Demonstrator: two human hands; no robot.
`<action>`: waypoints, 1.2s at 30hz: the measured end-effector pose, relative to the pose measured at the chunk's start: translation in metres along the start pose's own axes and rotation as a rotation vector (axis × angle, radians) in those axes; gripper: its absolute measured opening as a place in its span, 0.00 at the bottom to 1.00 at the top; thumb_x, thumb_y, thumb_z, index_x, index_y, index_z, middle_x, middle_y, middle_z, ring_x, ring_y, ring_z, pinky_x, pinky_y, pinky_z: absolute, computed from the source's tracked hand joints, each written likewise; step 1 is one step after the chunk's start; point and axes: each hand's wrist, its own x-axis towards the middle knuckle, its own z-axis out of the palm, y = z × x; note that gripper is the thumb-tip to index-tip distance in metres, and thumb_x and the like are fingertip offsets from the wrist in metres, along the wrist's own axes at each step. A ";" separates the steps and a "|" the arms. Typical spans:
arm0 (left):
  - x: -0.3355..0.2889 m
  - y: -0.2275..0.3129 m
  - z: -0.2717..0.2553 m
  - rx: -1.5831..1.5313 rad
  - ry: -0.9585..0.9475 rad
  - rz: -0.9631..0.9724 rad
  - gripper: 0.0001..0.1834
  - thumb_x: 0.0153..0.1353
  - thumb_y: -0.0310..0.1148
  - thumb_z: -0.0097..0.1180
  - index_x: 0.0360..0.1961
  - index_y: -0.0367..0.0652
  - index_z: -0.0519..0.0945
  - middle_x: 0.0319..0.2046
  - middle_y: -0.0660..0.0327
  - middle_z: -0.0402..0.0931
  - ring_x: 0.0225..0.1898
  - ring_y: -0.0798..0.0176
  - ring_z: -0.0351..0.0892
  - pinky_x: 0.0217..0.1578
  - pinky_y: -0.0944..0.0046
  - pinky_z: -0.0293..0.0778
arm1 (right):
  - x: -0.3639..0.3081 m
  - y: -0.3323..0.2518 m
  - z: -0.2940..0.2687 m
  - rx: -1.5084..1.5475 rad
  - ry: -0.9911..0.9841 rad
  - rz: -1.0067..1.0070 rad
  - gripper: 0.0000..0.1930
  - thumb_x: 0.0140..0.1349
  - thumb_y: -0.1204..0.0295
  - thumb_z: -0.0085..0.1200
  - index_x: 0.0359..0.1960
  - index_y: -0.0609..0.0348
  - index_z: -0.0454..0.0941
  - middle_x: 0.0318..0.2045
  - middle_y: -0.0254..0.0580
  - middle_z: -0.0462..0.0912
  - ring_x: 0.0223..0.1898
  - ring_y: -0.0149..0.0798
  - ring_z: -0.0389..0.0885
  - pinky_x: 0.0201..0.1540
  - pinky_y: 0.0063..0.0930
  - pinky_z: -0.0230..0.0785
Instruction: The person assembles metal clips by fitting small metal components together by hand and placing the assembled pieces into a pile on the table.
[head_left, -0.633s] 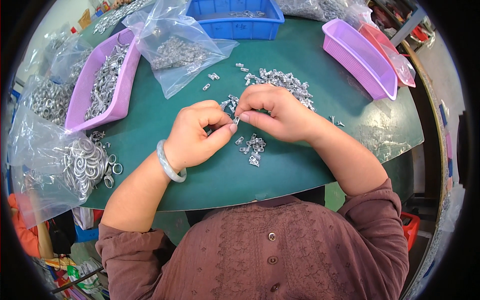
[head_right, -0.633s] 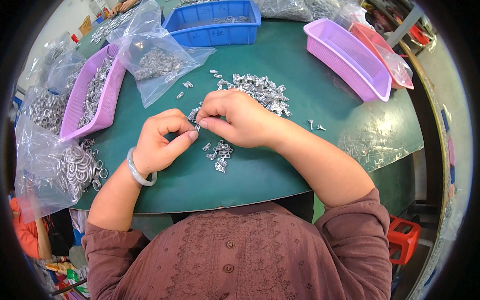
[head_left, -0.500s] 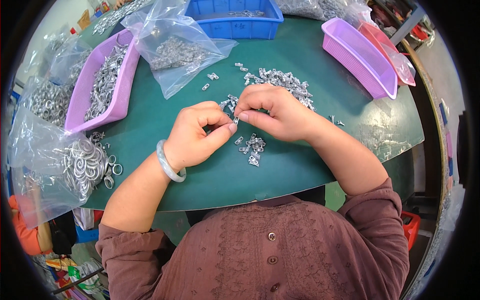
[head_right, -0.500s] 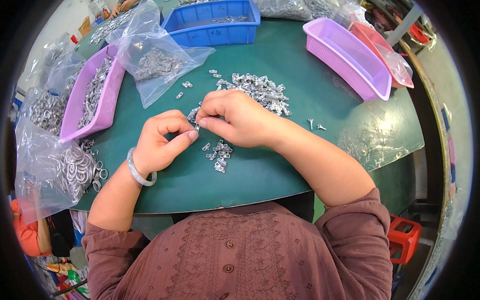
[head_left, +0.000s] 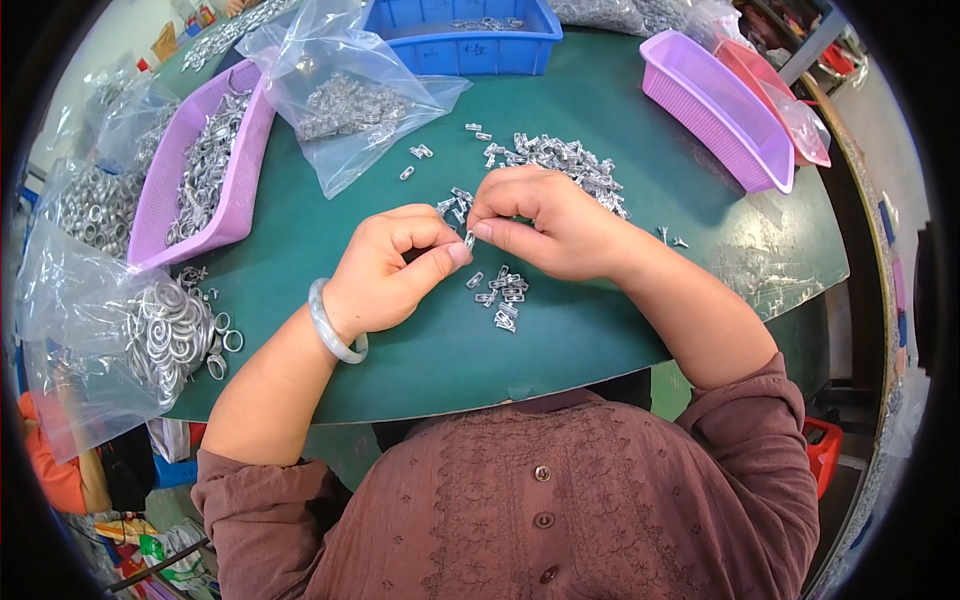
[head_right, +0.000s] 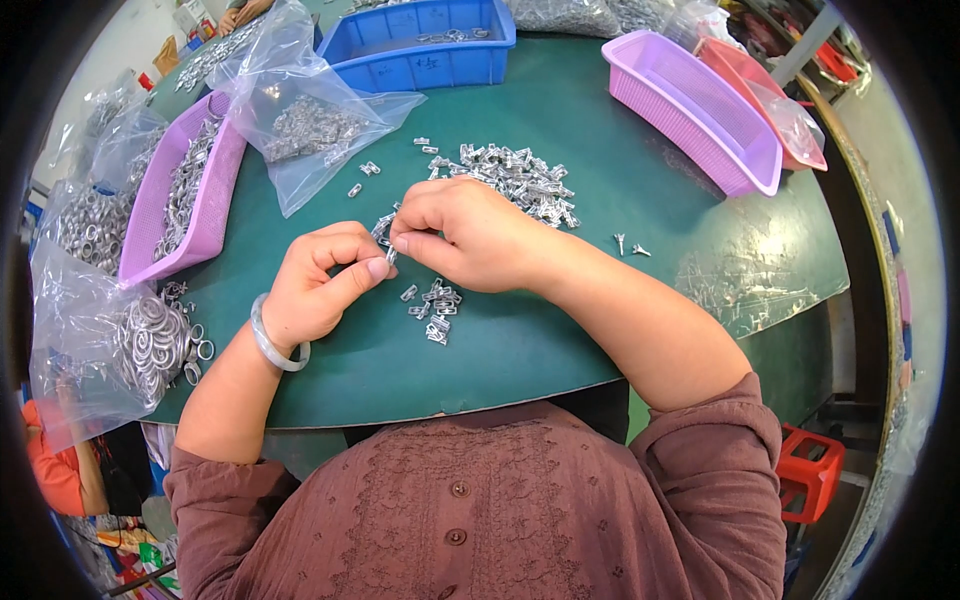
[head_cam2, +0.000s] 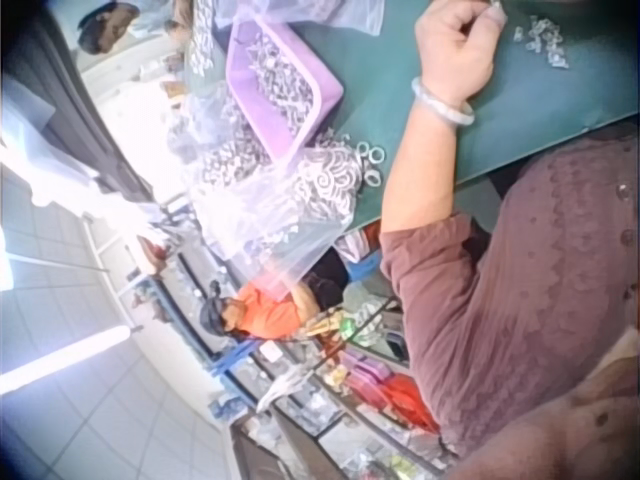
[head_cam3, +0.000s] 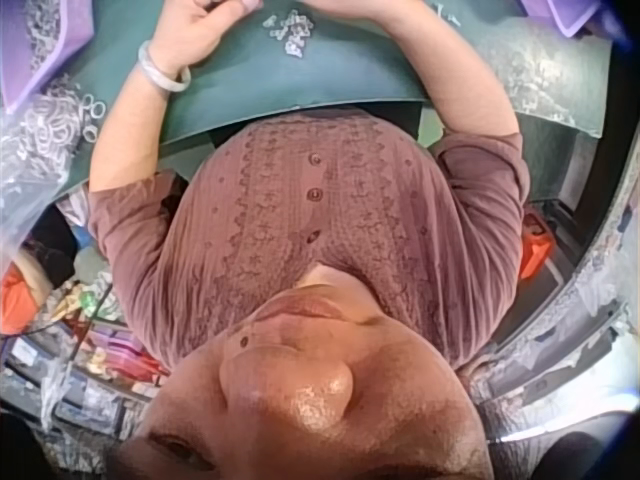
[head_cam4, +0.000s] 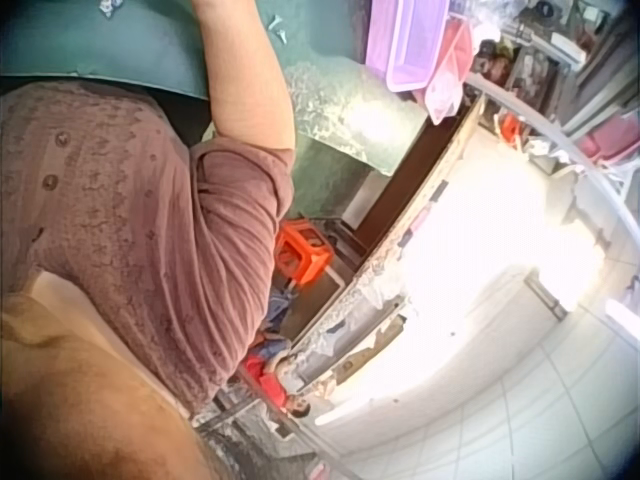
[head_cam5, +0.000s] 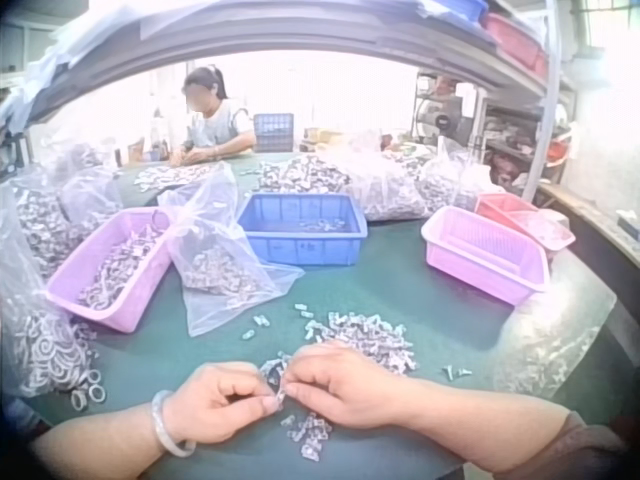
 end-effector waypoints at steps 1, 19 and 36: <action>0.000 0.000 0.000 0.000 0.001 0.000 0.06 0.60 0.27 0.60 0.28 0.35 0.82 0.23 0.63 0.70 0.25 0.71 0.67 0.27 0.68 0.64 | 0.000 0.000 0.000 0.000 0.000 0.000 0.06 0.63 0.74 0.55 0.31 0.65 0.77 0.29 0.44 0.78 0.32 0.44 0.77 0.38 0.34 0.69; 0.000 -0.004 -0.001 -0.051 -0.024 0.005 0.06 0.61 0.27 0.59 0.29 0.36 0.81 0.24 0.64 0.70 0.26 0.71 0.67 0.28 0.68 0.64 | 0.000 0.000 0.000 0.040 -0.018 0.021 0.07 0.64 0.73 0.54 0.30 0.65 0.77 0.28 0.44 0.78 0.32 0.44 0.77 0.37 0.34 0.68; 0.000 -0.001 0.001 0.010 0.000 0.058 0.06 0.61 0.28 0.60 0.28 0.37 0.80 0.23 0.65 0.68 0.25 0.72 0.65 0.27 0.68 0.63 | -0.001 0.001 0.000 0.035 -0.030 0.030 0.05 0.63 0.75 0.55 0.33 0.65 0.78 0.30 0.43 0.79 0.34 0.42 0.78 0.39 0.32 0.70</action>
